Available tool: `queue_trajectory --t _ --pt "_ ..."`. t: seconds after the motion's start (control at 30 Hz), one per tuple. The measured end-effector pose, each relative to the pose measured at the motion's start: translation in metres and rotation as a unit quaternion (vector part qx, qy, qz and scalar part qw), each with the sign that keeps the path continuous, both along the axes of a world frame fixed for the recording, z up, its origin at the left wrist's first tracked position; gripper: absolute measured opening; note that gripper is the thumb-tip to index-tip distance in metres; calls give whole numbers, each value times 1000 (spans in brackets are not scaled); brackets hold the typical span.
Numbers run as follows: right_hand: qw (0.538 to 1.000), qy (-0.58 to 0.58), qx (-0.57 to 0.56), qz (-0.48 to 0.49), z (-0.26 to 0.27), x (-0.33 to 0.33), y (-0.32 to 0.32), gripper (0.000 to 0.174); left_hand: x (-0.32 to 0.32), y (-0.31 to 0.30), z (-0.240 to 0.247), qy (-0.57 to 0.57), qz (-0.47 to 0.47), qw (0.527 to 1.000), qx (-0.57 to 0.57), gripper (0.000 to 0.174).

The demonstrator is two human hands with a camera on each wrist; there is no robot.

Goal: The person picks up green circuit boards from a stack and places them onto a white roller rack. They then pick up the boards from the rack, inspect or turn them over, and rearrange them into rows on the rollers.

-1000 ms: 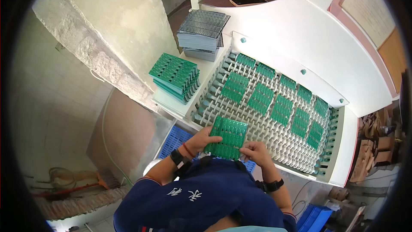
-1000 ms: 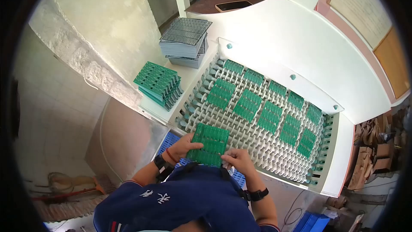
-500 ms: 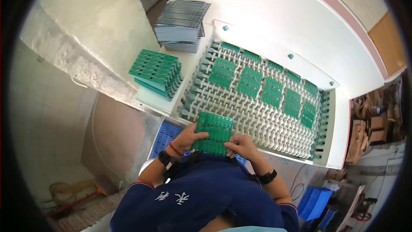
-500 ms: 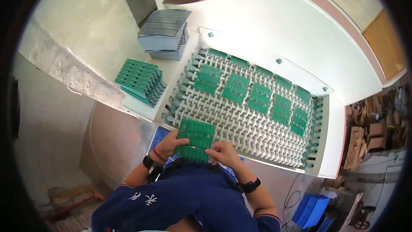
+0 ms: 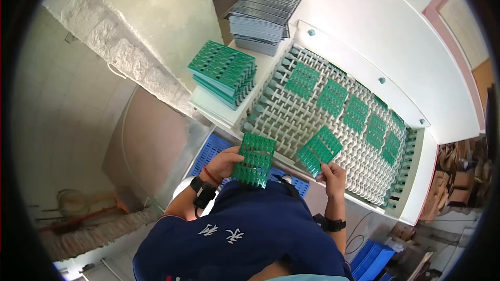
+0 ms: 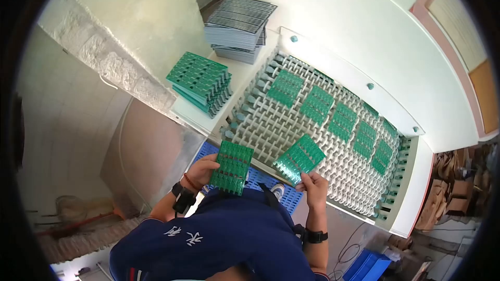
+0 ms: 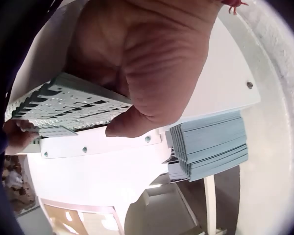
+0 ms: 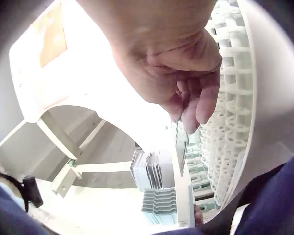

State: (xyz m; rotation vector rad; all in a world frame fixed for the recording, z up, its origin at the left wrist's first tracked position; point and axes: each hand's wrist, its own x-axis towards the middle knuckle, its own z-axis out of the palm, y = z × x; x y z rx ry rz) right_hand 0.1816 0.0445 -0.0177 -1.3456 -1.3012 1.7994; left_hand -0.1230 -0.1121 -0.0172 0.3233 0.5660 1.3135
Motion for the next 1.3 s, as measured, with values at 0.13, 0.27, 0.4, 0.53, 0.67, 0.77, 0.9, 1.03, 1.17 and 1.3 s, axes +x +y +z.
queue_trajectory --t 0.13,0.27,0.4,0.53,0.67,0.77,0.9,1.03,1.17,1.3 --pt "994 -33 10 106 -8 -21 -1 21 -6 -11 12 -17 -1 1000 -9 50" --pt "978 -51 25 199 -1 -68 7 23 -10 -18 5 -2 1 1000 -9 52" --pt "972 -76 11 221 1 -107 8 23 -11 -16 6 -2 -4 1000 -1 52" --pt "977 -74 1 199 0 -100 12 23 -12 -16 6 6 -4 1000 -10 50" --pt "984 -53 -4 172 1 -67 22 21 -14 -12 -7 12 -6 1000 -17 48" --pt "983 -51 19 174 15 -72 19 19 -12 -2 -6 21 -14 1000 -16 47" --pt "982 -38 -47 179 -6 -105 11 19 -9 5 -4 19 -35 999 -3 47" --pt "985 -54 -49 156 -7 -99 15 19 -10 7 -4 28 -31 999 -7 48" --pt "992 -34 -8 117 9 -59 22 19 -9 5 -4 40 -22 999 -19 48" --pt "988 -117 22 101 -1 -25 26 22 -3 11 2 49 -15 998 -37 46"
